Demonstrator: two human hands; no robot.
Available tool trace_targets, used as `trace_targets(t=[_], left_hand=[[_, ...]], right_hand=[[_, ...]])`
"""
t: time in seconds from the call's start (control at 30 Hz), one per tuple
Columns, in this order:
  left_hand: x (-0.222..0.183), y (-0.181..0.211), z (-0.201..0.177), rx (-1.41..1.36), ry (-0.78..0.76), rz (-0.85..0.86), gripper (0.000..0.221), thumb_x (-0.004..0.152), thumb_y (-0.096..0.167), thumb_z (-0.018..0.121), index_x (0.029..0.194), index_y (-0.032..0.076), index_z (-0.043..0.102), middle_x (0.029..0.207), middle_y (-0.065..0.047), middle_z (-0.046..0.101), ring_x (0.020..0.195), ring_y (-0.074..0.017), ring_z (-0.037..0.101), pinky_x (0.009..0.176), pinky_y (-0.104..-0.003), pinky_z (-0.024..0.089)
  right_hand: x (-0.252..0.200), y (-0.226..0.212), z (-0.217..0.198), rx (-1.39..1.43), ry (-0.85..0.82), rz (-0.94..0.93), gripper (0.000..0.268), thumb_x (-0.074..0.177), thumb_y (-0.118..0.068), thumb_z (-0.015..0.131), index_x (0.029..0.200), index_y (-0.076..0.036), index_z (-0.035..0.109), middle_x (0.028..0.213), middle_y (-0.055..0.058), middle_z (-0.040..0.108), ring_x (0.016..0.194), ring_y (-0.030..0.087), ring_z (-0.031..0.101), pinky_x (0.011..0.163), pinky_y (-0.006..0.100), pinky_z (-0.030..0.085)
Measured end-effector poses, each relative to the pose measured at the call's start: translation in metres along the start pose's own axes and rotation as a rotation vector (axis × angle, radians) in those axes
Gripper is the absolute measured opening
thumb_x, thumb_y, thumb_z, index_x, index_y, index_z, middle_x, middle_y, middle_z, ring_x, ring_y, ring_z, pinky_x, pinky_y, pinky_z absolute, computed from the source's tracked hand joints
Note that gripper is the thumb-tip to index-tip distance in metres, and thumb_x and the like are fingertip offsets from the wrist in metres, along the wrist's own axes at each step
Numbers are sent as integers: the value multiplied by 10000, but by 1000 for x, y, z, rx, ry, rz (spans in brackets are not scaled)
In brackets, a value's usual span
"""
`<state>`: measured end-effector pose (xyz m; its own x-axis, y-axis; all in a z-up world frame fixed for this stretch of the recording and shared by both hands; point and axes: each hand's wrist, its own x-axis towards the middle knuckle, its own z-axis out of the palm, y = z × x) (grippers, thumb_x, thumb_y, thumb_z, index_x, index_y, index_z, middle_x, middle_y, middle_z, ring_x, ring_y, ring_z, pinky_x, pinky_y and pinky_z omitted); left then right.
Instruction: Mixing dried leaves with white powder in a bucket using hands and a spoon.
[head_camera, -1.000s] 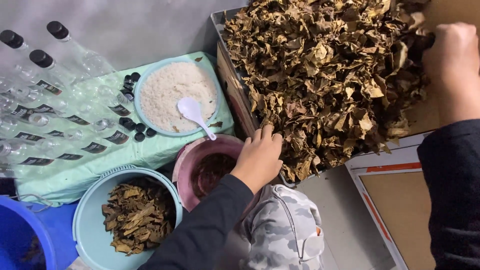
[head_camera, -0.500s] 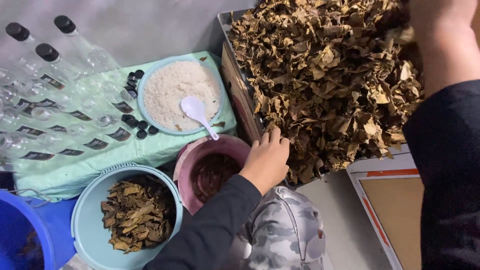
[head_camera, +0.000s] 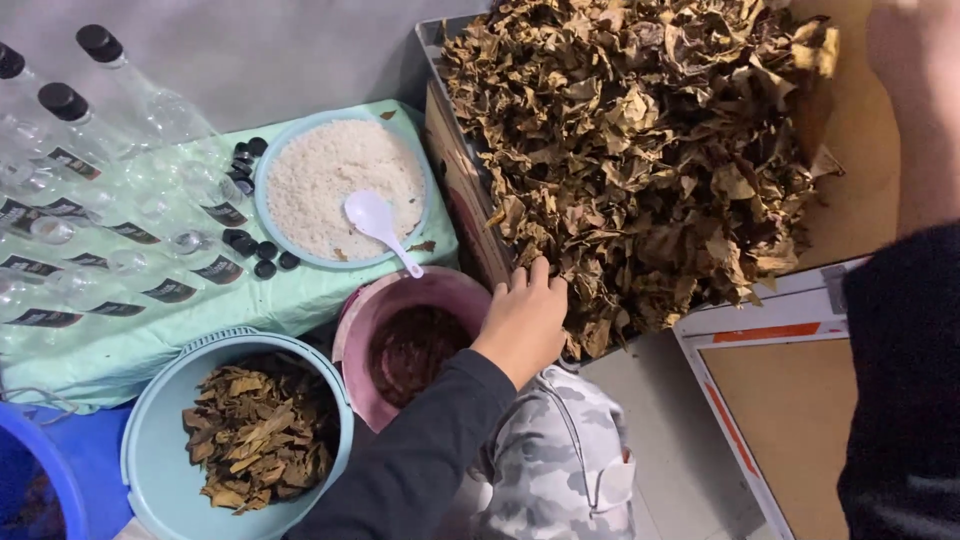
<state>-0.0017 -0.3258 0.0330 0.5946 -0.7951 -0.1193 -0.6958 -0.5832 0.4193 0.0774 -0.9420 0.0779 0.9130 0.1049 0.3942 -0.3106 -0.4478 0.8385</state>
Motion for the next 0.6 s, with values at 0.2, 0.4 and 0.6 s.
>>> trace_targets(t=[0.2, 0.4, 0.6], left_hand=[[0, 1, 4, 32, -20, -12, 514, 911, 245, 752, 1343, 23, 586, 1407, -219, 466, 1219, -436, 524, 948, -584, 504], [-1, 1, 2, 41, -14, -7, 499, 902, 232, 759, 1324, 22, 595, 1443, -236, 455, 1223, -438, 524, 947, -582, 507], [-3, 1, 0, 53, 4, 13, 504, 893, 188, 746, 1339, 13, 588, 1474, -261, 448, 1209, -445, 542, 926, -577, 522]], right_hand=[[1, 7, -238, 953, -833, 561, 1183, 1170, -874, 546, 1245, 304, 625, 1168, 493, 652, 1006, 599, 656, 697, 626, 499], [-6, -24, -226, 1127, -676, 530, 548, 900, -346, 769, 1277, 40, 672, 1178, 301, 699, 1076, 472, 648, 879, 552, 520], [16, -43, -233, 984, -589, 616, 1061, 819, 106, 887, 1610, -40, 195, 1462, 363, 408, 1261, 582, 443, 1036, 643, 403]])
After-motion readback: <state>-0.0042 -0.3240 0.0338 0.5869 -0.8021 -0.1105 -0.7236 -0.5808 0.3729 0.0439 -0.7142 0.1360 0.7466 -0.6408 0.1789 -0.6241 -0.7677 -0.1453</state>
